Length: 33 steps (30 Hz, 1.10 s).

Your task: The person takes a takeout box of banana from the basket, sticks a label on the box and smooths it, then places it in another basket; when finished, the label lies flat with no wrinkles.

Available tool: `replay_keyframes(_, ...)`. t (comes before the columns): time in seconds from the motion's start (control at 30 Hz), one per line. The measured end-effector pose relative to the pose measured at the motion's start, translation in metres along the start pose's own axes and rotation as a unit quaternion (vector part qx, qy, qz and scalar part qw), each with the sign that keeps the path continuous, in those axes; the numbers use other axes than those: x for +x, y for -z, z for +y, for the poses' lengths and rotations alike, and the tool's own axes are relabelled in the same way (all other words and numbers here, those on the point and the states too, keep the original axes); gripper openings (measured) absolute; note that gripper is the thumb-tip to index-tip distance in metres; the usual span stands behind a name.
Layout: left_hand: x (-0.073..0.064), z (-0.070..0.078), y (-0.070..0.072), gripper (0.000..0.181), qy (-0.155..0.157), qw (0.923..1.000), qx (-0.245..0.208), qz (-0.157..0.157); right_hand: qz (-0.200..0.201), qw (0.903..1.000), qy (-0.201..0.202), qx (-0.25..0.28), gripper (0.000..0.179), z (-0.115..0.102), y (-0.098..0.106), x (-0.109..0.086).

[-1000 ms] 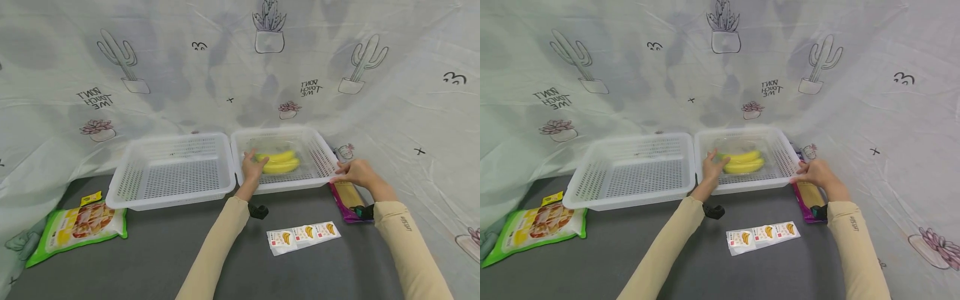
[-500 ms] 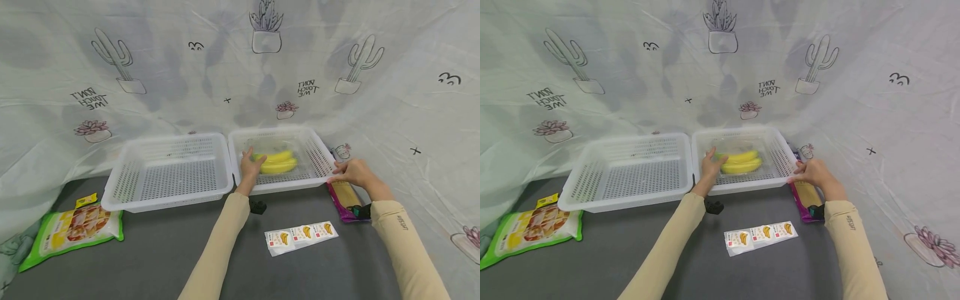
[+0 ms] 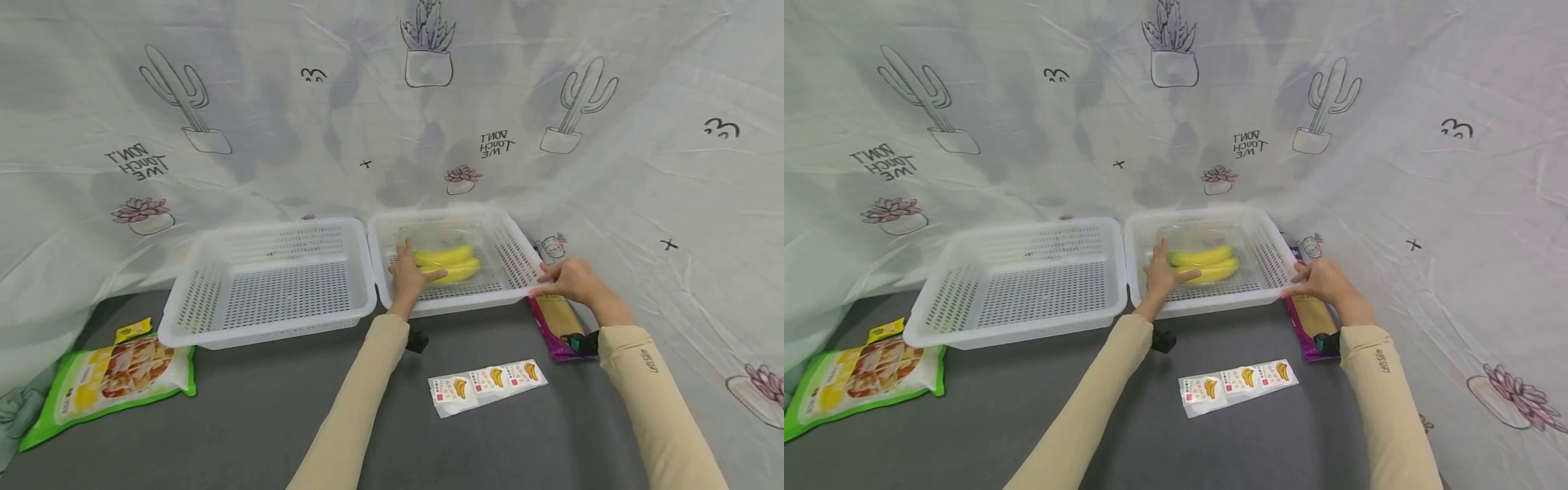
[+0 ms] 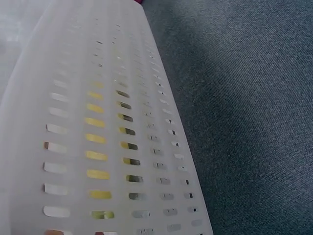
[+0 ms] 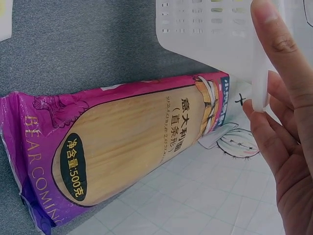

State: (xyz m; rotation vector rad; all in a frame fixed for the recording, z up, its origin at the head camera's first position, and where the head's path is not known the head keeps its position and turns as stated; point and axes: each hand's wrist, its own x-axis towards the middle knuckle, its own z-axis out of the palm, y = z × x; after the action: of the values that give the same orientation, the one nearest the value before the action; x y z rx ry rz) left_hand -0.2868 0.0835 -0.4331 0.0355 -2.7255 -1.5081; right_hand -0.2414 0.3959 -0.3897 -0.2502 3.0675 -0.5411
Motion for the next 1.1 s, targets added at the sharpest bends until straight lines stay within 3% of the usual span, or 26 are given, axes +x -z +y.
replay_keyframes(0.23, 0.0053, 0.0007, -0.0012, 0.107, -0.049, 0.9977, 0.032, 0.033, 0.007, 1.0, -0.005, 0.001, 0.055, -0.0019, -0.0001, -0.0001)
replay_keyframes(0.4, 0.0041, 0.0035, -0.0004, 0.073, -0.075, 0.9954, 0.011, 0.058, 0.012, 0.9999, 0.0, 0.0, 0.056, -0.0015, -0.0006, -0.0007)
replay_keyframes(0.57, 0.0048, 0.0033, 0.0003, 0.057, -0.102, 0.9919, -0.005, 0.075, 0.011, 0.9999, 0.003, 0.001, 0.055, -0.0017, -0.001, -0.0013)
replay_keyframes(0.87, 0.0074, 0.0027, 0.0003, 0.052, -0.172, 0.983, -0.026, 0.057, 0.006, 0.9999, 0.007, 0.011, 0.055, -0.0001, -0.0018, -0.0048)
replay_keyframes(1.1, 0.0095, 0.0029, 0.0013, 0.055, -0.186, 0.9787, -0.055, 0.066, -0.007, 0.9999, -0.002, 0.007, 0.053, -0.0025, 0.0002, -0.0012)
